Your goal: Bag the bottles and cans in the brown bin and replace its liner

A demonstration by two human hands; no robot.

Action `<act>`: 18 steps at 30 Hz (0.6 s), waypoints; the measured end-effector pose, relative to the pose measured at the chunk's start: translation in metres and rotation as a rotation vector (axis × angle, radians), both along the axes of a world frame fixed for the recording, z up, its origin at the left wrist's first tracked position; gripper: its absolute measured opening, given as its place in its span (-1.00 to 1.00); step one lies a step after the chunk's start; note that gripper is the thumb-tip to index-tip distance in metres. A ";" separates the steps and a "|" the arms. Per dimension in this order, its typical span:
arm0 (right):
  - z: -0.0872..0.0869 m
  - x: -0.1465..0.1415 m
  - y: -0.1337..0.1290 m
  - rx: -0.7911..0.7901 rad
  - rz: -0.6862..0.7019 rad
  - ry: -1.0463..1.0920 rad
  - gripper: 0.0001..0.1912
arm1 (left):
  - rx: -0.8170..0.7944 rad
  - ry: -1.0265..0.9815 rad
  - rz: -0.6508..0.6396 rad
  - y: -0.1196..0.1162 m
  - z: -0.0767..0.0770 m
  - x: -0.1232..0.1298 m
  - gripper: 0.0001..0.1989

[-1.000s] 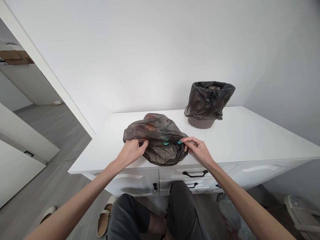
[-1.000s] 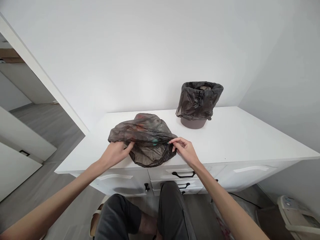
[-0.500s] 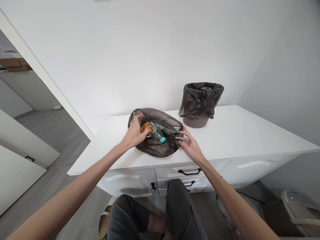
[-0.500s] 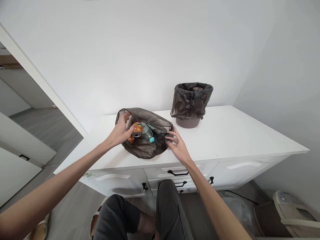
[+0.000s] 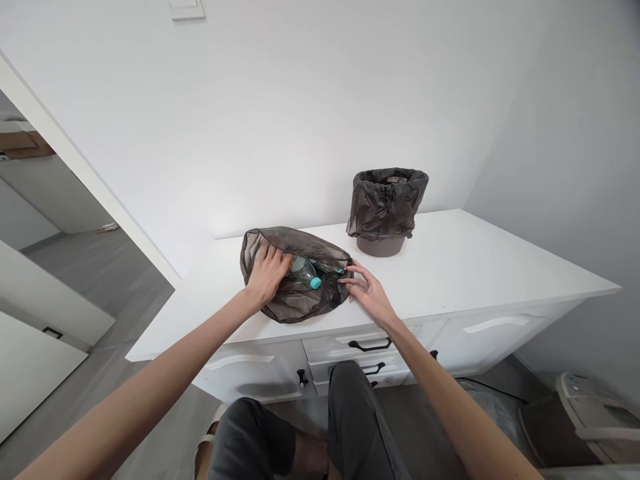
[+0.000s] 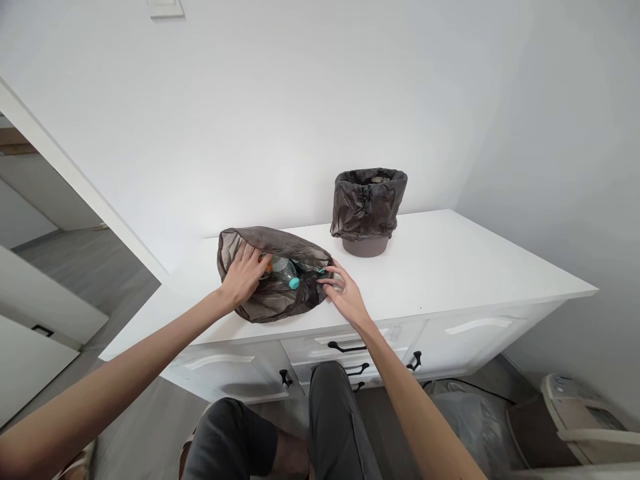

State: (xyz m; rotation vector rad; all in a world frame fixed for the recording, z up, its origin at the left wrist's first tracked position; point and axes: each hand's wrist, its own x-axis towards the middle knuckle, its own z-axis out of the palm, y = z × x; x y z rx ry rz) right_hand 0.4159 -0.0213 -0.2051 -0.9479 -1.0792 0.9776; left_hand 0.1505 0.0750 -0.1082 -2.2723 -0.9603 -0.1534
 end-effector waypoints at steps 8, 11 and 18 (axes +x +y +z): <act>0.007 -0.005 -0.002 -0.025 -0.029 0.008 -0.52 | -0.064 -0.030 -0.075 -0.017 0.020 -0.008 -0.58; 0.006 -0.006 -0.002 -0.026 -0.042 0.003 -0.52 | -0.104 -0.124 -0.183 -0.044 0.027 -0.022 -0.45; 0.004 -0.005 -0.006 -0.036 -0.045 -0.036 -0.51 | -0.290 -0.576 0.103 -0.109 0.071 -0.104 -0.16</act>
